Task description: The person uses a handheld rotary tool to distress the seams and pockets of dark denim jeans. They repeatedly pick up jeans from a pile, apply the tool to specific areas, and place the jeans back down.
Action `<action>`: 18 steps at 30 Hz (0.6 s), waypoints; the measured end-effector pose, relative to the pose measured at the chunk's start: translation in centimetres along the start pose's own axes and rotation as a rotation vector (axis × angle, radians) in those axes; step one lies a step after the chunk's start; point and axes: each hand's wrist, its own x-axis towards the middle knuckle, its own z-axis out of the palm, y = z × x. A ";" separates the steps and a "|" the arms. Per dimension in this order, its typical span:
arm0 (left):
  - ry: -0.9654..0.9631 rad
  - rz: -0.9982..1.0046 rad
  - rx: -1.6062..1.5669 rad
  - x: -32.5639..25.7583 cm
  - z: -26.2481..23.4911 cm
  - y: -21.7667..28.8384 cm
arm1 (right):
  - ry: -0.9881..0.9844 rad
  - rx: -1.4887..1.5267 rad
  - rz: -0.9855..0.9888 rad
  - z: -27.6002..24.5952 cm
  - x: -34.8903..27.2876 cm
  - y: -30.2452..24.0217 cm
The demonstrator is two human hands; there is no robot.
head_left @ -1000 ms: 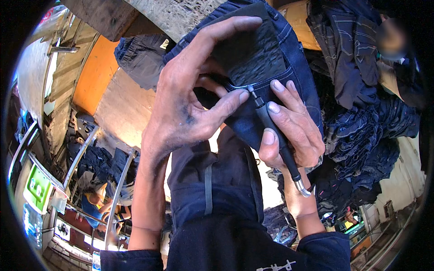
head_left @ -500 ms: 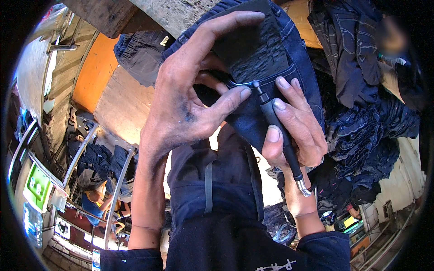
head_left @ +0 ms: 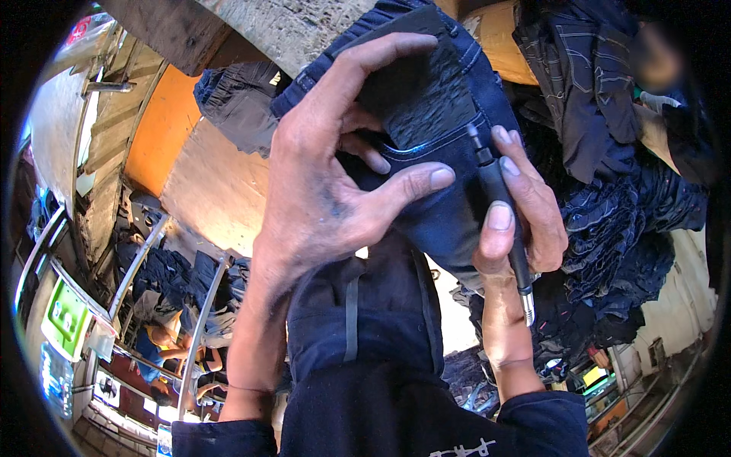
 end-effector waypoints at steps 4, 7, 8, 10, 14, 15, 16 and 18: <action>0.095 -0.062 -0.055 0.2 1.3 0.1 | -0.025 0.018 -0.053 0.3 0.0 0.5; 0.088 -0.043 -0.037 0.3 1.4 -0.3 | -0.027 0.012 -0.067 0.6 -0.1 0.6; 0.087 -0.042 -0.035 0.3 1.3 -0.3 | -0.038 0.014 -0.072 0.6 0.0 0.6; 0.080 -0.041 -0.030 0.2 1.1 -0.4 | -0.038 0.013 -0.070 0.8 -0.1 0.5; 0.066 -0.032 0.001 0.2 1.0 -0.3 | -0.044 -0.008 -0.060 0.9 0.0 0.3; 0.072 -0.031 -0.002 0.2 1.1 -0.3 | -0.051 -0.011 -0.060 0.8 0.0 0.4; 0.078 -0.029 -0.004 0.2 1.1 -0.4 | -0.051 -0.012 -0.062 0.8 0.0 0.4; 0.086 -0.015 -0.004 0.2 1.2 -0.5 | -0.057 -0.007 -0.064 0.8 0.0 0.4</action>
